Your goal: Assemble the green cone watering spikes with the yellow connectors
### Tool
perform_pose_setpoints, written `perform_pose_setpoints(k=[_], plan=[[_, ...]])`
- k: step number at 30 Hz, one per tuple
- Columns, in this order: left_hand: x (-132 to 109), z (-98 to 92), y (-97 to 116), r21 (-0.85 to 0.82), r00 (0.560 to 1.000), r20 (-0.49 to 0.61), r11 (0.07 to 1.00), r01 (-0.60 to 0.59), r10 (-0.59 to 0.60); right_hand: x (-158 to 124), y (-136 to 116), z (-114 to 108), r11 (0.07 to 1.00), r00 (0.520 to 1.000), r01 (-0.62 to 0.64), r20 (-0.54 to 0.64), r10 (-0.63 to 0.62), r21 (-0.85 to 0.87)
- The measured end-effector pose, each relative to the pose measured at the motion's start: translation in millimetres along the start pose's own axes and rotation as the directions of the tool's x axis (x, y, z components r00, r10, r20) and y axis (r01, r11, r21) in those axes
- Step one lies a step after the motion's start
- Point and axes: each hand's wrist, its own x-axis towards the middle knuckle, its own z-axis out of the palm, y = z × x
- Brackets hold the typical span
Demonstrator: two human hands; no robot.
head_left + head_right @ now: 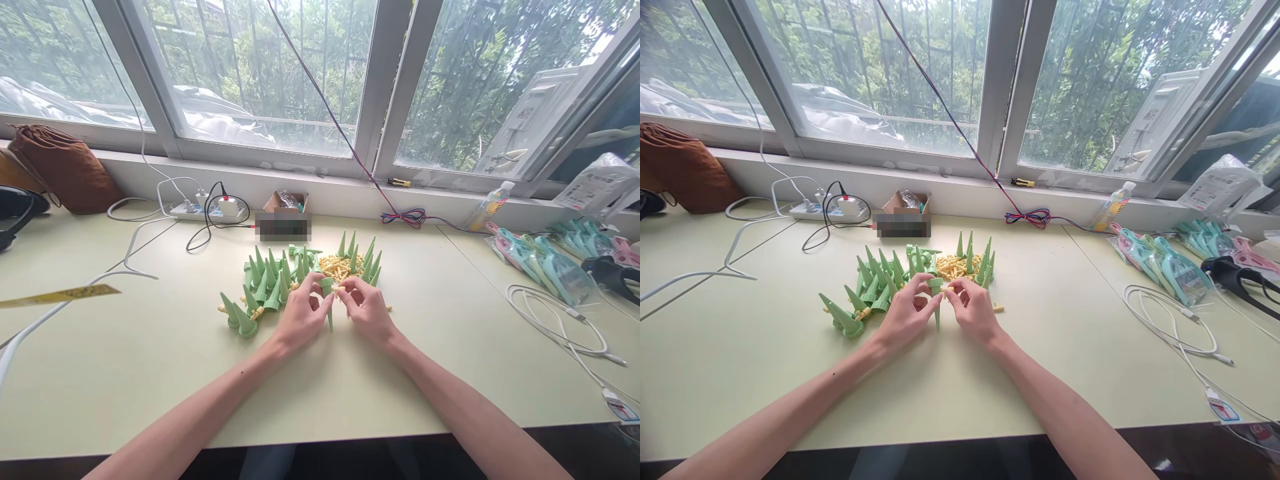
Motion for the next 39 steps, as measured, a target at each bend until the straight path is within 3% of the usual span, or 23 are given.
perform_pose_setpoints(k=[9, 34, 39], plan=[[2.1, -0.5, -1.3, -0.174, 0.994, 0.055, 0.979, 0.107, -0.099, 0.0, 2.2, 0.5, 1.000, 1.000, 0.003, -0.024, -0.002, 0.021], [1.2, -0.4, -2.6, -0.140, 0.997, 0.042, 0.988, 0.065, -0.060, 0.1, -2.4, -0.7, 0.999, 0.999, -0.025, -0.032, 0.025, -0.022], [2.1, -0.1, -1.8, -0.172, 0.993, 0.060, 0.979, 0.108, -0.099, -0.4, -1.1, -0.7, 1.000, 1.000, -0.014, -0.029, 0.013, -0.023]])
